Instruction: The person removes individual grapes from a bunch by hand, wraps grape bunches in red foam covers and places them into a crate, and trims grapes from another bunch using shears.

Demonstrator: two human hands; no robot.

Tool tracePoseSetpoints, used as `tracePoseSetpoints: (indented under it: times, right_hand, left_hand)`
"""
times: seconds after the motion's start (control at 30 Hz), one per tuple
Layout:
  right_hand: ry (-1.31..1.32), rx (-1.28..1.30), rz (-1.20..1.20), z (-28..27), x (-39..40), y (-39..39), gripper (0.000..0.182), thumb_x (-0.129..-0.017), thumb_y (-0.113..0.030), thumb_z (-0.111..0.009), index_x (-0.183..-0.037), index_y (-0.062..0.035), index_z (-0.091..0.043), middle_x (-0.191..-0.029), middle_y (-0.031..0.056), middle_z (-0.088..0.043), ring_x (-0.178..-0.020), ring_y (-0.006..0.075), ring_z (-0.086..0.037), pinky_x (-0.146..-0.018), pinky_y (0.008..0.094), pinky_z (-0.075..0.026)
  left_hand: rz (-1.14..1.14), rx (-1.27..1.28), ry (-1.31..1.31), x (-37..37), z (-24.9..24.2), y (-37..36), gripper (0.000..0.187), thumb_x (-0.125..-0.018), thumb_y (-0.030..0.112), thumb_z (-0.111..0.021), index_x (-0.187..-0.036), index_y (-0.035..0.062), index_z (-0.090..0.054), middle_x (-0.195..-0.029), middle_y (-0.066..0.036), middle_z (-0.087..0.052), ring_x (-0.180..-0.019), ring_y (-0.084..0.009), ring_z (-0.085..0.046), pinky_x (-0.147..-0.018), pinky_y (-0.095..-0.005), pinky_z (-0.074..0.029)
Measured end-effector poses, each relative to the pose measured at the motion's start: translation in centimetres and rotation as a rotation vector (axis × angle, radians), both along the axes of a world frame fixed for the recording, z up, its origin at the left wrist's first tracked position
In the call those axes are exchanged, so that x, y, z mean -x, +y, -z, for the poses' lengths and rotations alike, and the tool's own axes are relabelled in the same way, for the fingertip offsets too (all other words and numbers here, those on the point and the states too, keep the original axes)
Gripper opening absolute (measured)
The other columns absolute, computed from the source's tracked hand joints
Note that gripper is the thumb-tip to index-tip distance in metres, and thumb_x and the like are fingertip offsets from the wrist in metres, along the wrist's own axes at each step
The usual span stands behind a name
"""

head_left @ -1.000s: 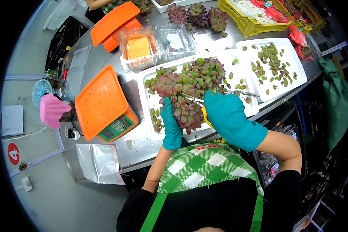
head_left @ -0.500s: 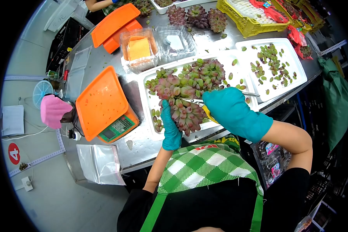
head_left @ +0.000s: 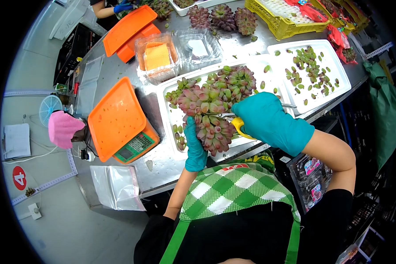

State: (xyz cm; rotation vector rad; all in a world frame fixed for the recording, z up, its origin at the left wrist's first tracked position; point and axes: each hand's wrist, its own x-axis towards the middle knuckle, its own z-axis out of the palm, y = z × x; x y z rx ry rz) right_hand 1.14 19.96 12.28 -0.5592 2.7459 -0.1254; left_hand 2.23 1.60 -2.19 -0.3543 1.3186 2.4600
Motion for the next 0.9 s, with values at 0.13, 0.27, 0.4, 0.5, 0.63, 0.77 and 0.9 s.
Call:
tracePoseSetpoints:
  times: [0.13, 0.27, 0.4, 0.5, 0.63, 0.77, 0.9]
  right_hand:
    - [0.075, 0.007, -0.036, 0.4, 0.1, 0.2, 0.017, -0.069, -0.024, -0.061, -0.074, -0.0087, -0.058, -0.060, 0.0099, -0.055, -0.056, 0.0272, -0.057, -0.048, 0.0386, -0.042]
    - [0.072, 0.113, 0.000, 0.3, -0.4, 0.7, 0.020, -0.071, -0.026, -0.061, -0.086, -0.0120, -0.061, -0.065, 0.0104, -0.058, -0.056, 0.0262, -0.057, -0.048, 0.0370, -0.043]
    - [0.093, 0.481, 0.176, 0.8, -1.2, 0.6, 0.023, -0.072, -0.030, -0.062, -0.078, -0.0084, -0.060, -0.059, 0.0098, -0.057, -0.053, 0.0282, -0.056, -0.045, 0.0369, -0.041]
    - [0.099, 0.665, 0.326, 2.9, -1.6, 0.8, 0.033, -0.072, -0.033, -0.064, -0.093, -0.0068, -0.058, -0.069, 0.0109, -0.060, -0.059, 0.0264, -0.059, -0.052, 0.0346, -0.046]
    - [-0.045, 1.060, 0.537, 6.6, -2.4, 0.2, 0.044, -0.074, -0.026, -0.064, -0.111, -0.0049, -0.050, -0.086, 0.0086, -0.059, -0.074, 0.0156, -0.058, -0.064, 0.0280, -0.047]
    - [-0.207, 1.311, 0.709, 8.8, -2.5, -1.5, 0.054, -0.075, -0.023, -0.065, -0.119, -0.0014, -0.042, -0.098, 0.0083, -0.056, -0.085, 0.0103, -0.053, -0.073, 0.0249, -0.045]
    - [-0.254, 1.515, 0.814, 9.2, -2.6, -2.3, 0.051, -0.078, -0.024, -0.062, -0.118, -0.0005, -0.043, -0.099, 0.0067, -0.055, -0.085, 0.0106, -0.052, -0.075, 0.0241, -0.043]
  left_hand:
    - [-0.044, -0.135, -0.015, 0.1, 0.1, 0.1, 0.052, -0.086, 0.041, -0.041, -0.121, 0.0035, -0.037, -0.116, -0.009, -0.047, -0.103, -0.0180, -0.050, -0.088, -0.0305, -0.042]
    - [-0.018, -0.222, -0.053, 0.5, -0.5, 0.0, 0.055, -0.086, 0.045, -0.038, -0.125, 0.0069, -0.034, -0.121, -0.009, -0.043, -0.107, -0.0195, -0.047, -0.091, -0.0331, -0.040]
    - [0.037, -0.361, -0.091, 0.4, -2.0, 0.0, 0.057, -0.085, 0.050, -0.035, -0.127, 0.0115, -0.032, -0.123, -0.009, -0.042, -0.110, -0.0219, -0.046, -0.093, -0.0373, -0.038]
    - [0.073, -0.402, -0.041, 0.8, -0.5, -0.1, 0.060, -0.085, 0.052, -0.033, -0.128, 0.0119, -0.029, -0.126, -0.010, -0.038, -0.113, -0.0236, -0.042, -0.095, -0.0392, -0.037]
    - [0.123, -0.501, -0.030, 0.9, -0.2, -0.2, 0.061, -0.085, 0.054, -0.031, -0.129, 0.0115, -0.027, -0.128, -0.011, -0.036, -0.115, -0.0242, -0.040, -0.095, -0.0395, -0.036]
    - [0.133, -0.365, -0.040, 1.2, -3.2, 0.5, 0.062, -0.085, 0.053, -0.032, -0.127, 0.0088, -0.030, -0.124, -0.011, -0.041, -0.113, -0.0232, -0.043, -0.094, -0.0378, -0.038]
    - [0.139, -0.188, -0.035, 1.9, -4.7, 0.6, 0.056, -0.085, 0.048, -0.040, -0.123, 0.0066, -0.037, -0.119, -0.008, -0.046, -0.109, -0.0203, -0.046, -0.090, -0.0351, -0.040]
